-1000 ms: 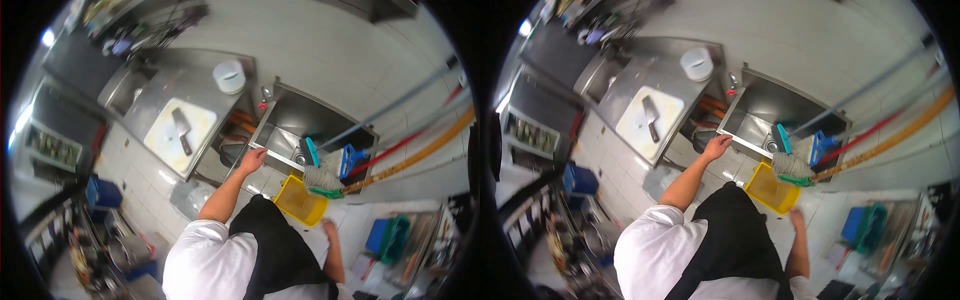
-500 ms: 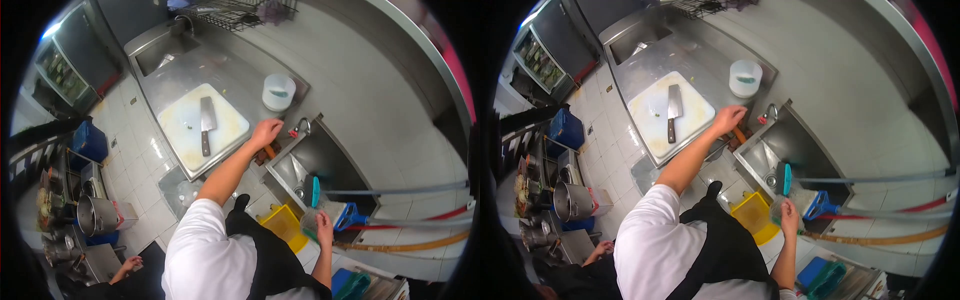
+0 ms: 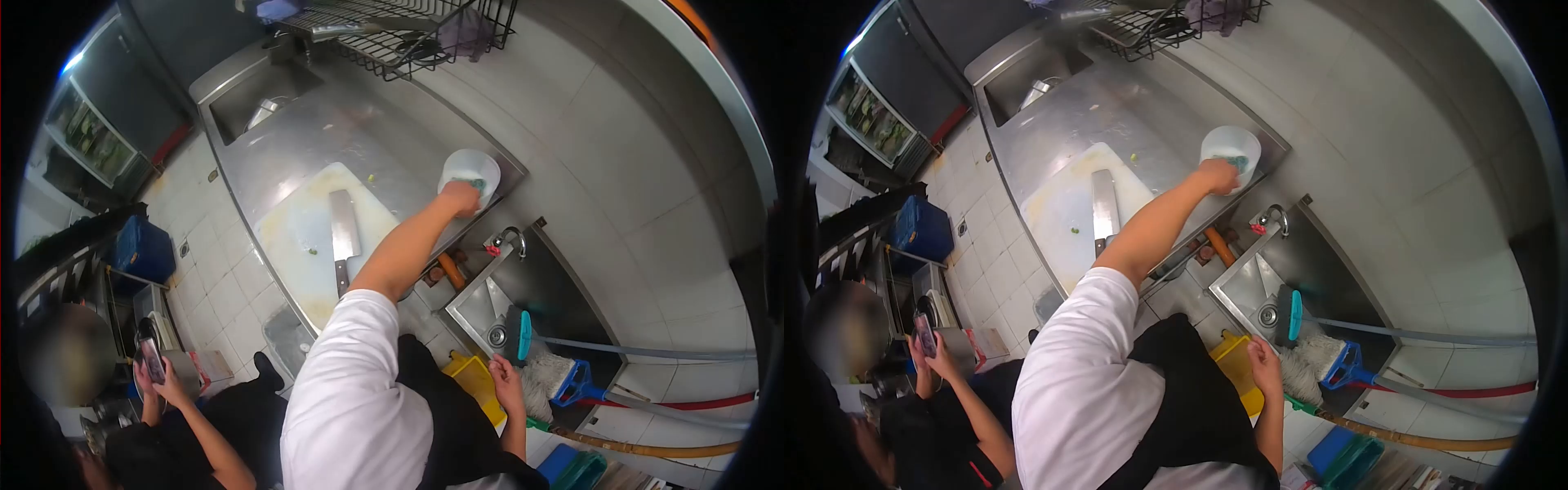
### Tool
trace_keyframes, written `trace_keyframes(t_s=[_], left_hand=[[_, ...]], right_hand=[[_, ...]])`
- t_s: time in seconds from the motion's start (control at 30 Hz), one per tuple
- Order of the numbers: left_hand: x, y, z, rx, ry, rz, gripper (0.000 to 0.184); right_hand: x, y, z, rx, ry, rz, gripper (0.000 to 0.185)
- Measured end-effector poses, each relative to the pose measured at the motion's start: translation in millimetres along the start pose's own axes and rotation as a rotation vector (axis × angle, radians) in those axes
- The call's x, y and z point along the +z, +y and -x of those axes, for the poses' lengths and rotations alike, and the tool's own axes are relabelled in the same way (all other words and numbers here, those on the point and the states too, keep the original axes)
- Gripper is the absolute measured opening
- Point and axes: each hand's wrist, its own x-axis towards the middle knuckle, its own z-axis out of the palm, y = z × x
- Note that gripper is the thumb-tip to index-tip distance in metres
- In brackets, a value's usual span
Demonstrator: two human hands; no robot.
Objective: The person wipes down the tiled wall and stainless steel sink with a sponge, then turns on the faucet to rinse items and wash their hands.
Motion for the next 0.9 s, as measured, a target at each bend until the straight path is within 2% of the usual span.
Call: trace_keyframes(t_s=[0.07,0.27,0.37,0.43,0.47,0.5,0.57,0.6,0.67,0.77,0.9], left_hand=[[3.2,-8.4,8.5,-0.023,-0.003,0.03,0.055],[5.1,-27.4,36.2,0.02,-0.087,-0.034,0.041],[-4.1,-37.4,36.0,-0.051,-0.098,0.102,0.035],[-7.3,-49.9,36.3,0.042,0.093,0.149,0.031],[-5.7,-50.9,35.6,-0.02,0.08,0.012,0.031],[5.1,-57.3,27.8,-0.032,0.083,0.007,0.031],[24.8,-68.2,8.6,-0.022,-0.106,-0.032,0.039],[23.3,-64.7,6.5,-0.022,-0.103,-0.037,0.039],[22.9,-55.8,0.2,-0.145,-0.261,-0.124,0.039],[46.1,-66.8,-6.6,-0.202,-0.136,-0.041,0.036],[16.4,-49.6,11.9,-0.223,-0.229,-0.054,0.037]], right_hand=[[-8.7,6.6,0.3,0.016,0.013,0.006,0.037],[-32.0,10.3,7.6,0.049,0.105,0.058,0.038],[-35.2,25.8,9.2,0.053,0.125,0.02,0.04],[-33.2,34.2,13.3,0.07,0.104,0.02,0.039],[-31.3,37.9,13.4,0.091,0.085,0.026,0.039],[-28.9,35.1,15.0,0.083,0.074,0.025,0.039],[-26.0,25.9,22.4,0.163,0.006,0.066,0.04],[-25.7,29.6,23.9,0.159,0.007,0.063,0.04],[-26.2,38.8,27.8,0.129,0.018,0.036,0.041],[-29.1,34.5,41.2,0.108,0.061,0.051,0.041],[-36.9,70.9,59.3,0.167,0.108,-0.031,0.042]])
